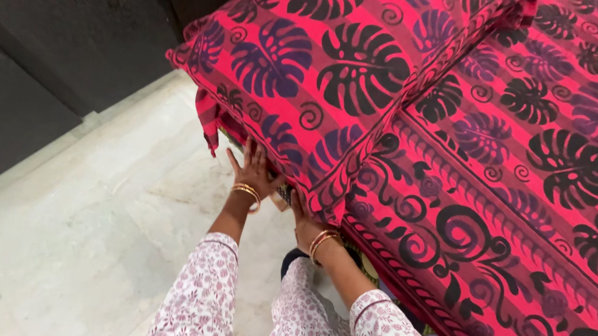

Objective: The person spreads a red patterned bedsheet over a mattress, aligns the edges, and tucks the sheet under the mattress on all sides. The person smooths the surface and adjusts the corners to ensure a neat fit.

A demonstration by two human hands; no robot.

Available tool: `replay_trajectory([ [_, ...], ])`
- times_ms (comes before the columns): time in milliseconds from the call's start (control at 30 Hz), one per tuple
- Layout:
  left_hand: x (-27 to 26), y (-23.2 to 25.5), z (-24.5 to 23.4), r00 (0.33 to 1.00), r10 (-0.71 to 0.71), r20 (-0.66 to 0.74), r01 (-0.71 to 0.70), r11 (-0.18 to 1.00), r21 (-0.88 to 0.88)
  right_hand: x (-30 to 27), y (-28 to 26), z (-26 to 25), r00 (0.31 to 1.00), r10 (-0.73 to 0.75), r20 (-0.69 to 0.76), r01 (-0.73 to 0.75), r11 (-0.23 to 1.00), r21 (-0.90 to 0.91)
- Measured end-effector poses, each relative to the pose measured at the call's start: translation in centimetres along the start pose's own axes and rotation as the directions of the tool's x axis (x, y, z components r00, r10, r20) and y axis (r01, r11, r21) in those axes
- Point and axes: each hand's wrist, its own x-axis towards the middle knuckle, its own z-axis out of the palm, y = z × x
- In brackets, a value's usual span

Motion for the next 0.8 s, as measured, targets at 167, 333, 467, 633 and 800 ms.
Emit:
replay_trajectory([
  [167, 2.6, -3.9, 3.4, 0.916, 0.102, -0.388, -0.103, 0.995, 0.019, -1.1, 0.3, -0.5, 0.986, 0.154, -0.062, -0.123, 0.928, 0.352],
  [333, 4.6, -4.6, 5.2, 0.838, -0.193, -0.511, 0.024, 0.948, -0.319, -1.3, 0.8, -1.3, 0.988, 0.154, -0.029, -0.125, 0.886, 0.446],
  [467, 7.0, -7.2, 1.9, 0.985, -0.061, -0.162, 0.078, 0.992, 0.096, -2.4, 1.3, -1.8, 0.989, 0.143, -0.033, -0.118, 0.91, 0.397],
  [633, 9.0, -5.8, -3.8, 0.964, -0.108, 0.243, 0.038, 0.96, 0.278, -1.8, 1.1, -1.1, 0.987, 0.16, -0.027, -0.119, 0.828, 0.548],
  [800, 6.0, -3.5, -6.8, 0.977, -0.139, 0.161, 0.069, 0.924, 0.377, -1.3, 0.7, -0.8, 0.983, 0.179, 0.038, -0.17, 0.811, 0.56],
])
